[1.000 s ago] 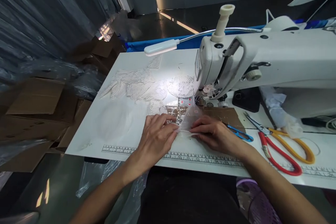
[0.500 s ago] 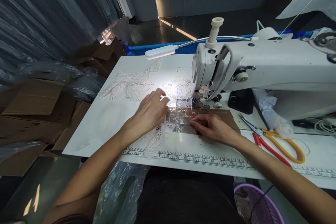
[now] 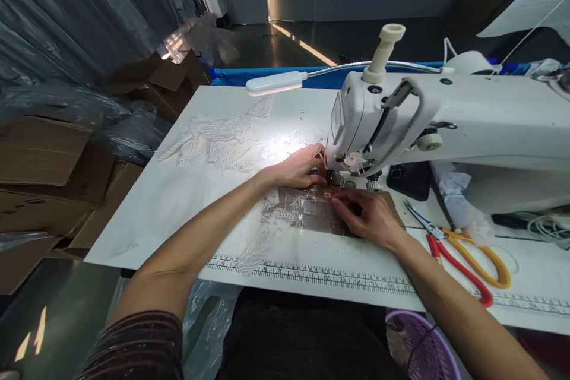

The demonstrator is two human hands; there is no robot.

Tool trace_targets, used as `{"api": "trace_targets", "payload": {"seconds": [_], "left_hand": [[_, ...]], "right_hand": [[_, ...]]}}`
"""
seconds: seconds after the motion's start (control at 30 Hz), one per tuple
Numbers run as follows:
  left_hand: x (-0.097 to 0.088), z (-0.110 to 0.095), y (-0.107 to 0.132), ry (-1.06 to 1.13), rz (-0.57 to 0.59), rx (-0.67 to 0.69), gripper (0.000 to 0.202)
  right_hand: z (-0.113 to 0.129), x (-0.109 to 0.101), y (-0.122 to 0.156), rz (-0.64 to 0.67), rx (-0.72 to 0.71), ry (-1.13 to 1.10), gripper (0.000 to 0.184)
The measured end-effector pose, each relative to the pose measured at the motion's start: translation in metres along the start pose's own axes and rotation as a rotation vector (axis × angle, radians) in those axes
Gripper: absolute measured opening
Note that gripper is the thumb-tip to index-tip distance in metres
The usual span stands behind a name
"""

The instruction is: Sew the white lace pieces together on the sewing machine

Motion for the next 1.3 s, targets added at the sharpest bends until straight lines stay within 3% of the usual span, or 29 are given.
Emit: {"api": "trace_targets", "payload": {"seconds": [0.1, 0.33, 0.6, 0.87, 1.07, 1.3], "left_hand": [[0.002, 0.002, 0.000, -0.087, -0.067, 0.044, 0.016], [0.012, 0.003, 0.001, -0.293, -0.264, -0.080, 0.016], [0.013, 0.005, 0.000, -0.193, -0.334, -0.079, 0.015], [0.010, 0.017, 0.003, -0.153, -0.490, -0.157, 0.021], [0.004, 0.018, 0.005, -0.446, -0.463, -0.267, 0.015], [-0.001, 0.020, 0.008, -0.498, -0.440, -0.336, 0.013]], "right_hand": [[-0.006, 0.001, 0.000, -0.011, 0.018, -0.023, 0.026], [-0.027, 0.008, -0.001, 0.103, 0.182, -0.167, 0.040], [-0.020, 0.003, 0.001, 0.084, 0.101, -0.127, 0.034], [-0.023, 0.005, 0.004, 0.046, 0.160, -0.136, 0.036], [-0.018, -0.003, 0.005, -0.103, 0.120, -0.015, 0.029], [-0.006, 0.001, 0.005, -0.010, -0.008, 0.181, 0.031]]}}
Point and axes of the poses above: each hand's wrist, its own y-axis away from the middle knuckle, its own x-axis out of the palm, z = x × y, the point moved 5 cm from there along -y, towards the middle knuckle, and after that the axes turned 10 degrees about x, right-handed, at the moved point
